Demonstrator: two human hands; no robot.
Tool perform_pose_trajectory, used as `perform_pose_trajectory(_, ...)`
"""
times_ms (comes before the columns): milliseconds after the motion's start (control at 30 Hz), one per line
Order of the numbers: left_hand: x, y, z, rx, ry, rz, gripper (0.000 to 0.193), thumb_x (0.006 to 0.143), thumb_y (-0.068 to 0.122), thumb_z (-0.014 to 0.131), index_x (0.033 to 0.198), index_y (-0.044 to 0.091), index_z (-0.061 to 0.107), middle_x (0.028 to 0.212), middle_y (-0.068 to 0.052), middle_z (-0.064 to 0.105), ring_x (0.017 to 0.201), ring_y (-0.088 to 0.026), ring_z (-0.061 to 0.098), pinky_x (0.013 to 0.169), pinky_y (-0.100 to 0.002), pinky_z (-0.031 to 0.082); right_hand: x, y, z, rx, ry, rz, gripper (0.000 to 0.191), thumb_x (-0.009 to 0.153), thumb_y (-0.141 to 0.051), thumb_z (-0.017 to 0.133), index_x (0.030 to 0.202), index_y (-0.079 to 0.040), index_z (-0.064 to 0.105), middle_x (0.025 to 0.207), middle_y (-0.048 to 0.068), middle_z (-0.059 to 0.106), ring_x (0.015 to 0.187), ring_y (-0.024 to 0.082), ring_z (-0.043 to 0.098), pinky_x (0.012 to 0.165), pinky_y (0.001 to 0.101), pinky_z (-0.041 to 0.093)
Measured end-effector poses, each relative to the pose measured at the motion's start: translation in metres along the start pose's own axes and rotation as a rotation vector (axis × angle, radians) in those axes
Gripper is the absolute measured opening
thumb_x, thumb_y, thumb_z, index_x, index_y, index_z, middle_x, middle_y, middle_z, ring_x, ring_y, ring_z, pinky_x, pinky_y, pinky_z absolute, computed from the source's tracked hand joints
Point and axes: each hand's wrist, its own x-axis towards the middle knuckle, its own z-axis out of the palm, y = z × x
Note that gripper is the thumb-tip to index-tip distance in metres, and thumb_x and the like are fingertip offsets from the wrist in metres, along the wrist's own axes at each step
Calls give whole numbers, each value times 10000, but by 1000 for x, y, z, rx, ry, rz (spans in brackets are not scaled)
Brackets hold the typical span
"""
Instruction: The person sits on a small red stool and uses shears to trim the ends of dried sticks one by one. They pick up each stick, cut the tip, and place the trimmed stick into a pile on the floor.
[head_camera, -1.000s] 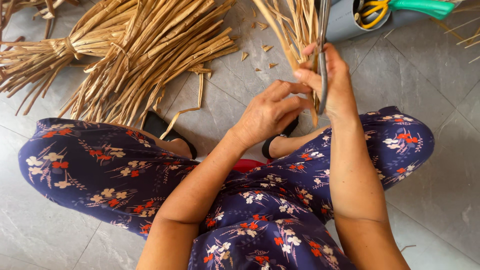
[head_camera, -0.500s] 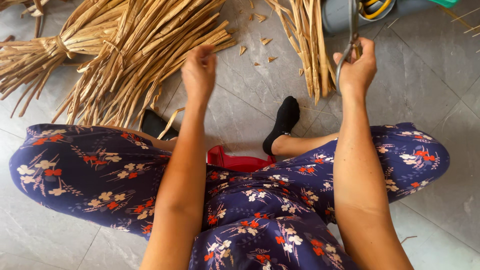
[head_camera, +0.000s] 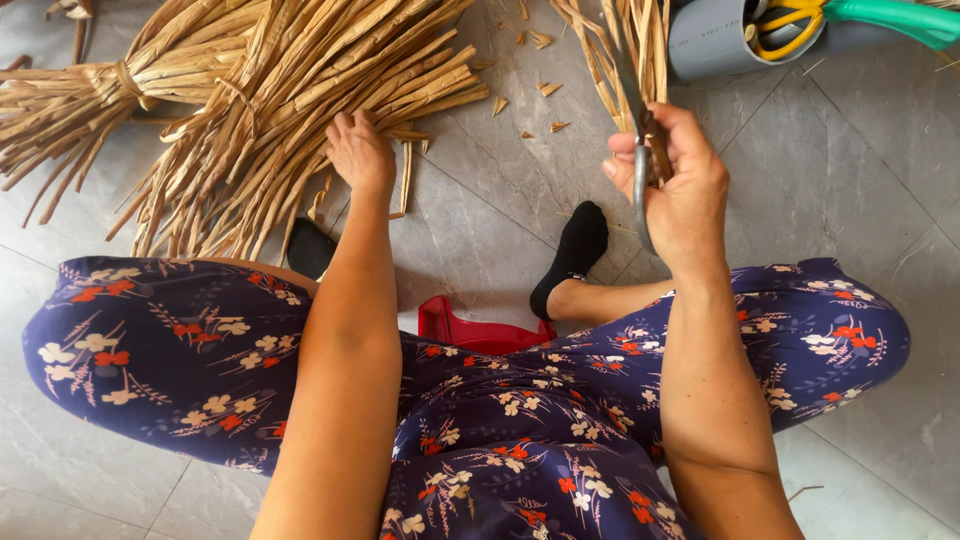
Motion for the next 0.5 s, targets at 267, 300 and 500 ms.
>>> perform_pose_trajectory(267, 2, -10, 2, 91, 24, 22, 213, 910, 139, 691, 1115, 162, 639, 1161, -119, 565, 1084, -316, 526, 855, -486, 427, 7, -17, 13, -24, -39, -3, 505, 940, -12, 828, 1374, -41, 572, 1124, 72, 761, 1002, 113, 717, 873, 245, 564)
perform_pose_trajectory(300, 3, -11, 1, 77, 31, 27, 193, 914, 162, 692, 1102, 167, 643, 1164, -115, 567, 1091, -313, 525, 860, -488, 429, 8, -18, 14, -1, -48, -7, 506, 937, -9, 824, 1372, -42, 568, 1127, 73, 757, 1003, 112, 717, 882, 248, 569)
perform_pose_trajectory(500, 9, 19, -7, -125, 25, 98, 92, 1025, 209, 613, 1030, 129, 657, 971, -90, 674, 910, -252, 620, 808, -449, 495, 10, -16, 13, 187, -54, -71, 456, 983, 52, 774, 1378, -47, 569, 1168, 109, 737, 1045, 135, 701, 950, 279, 584)
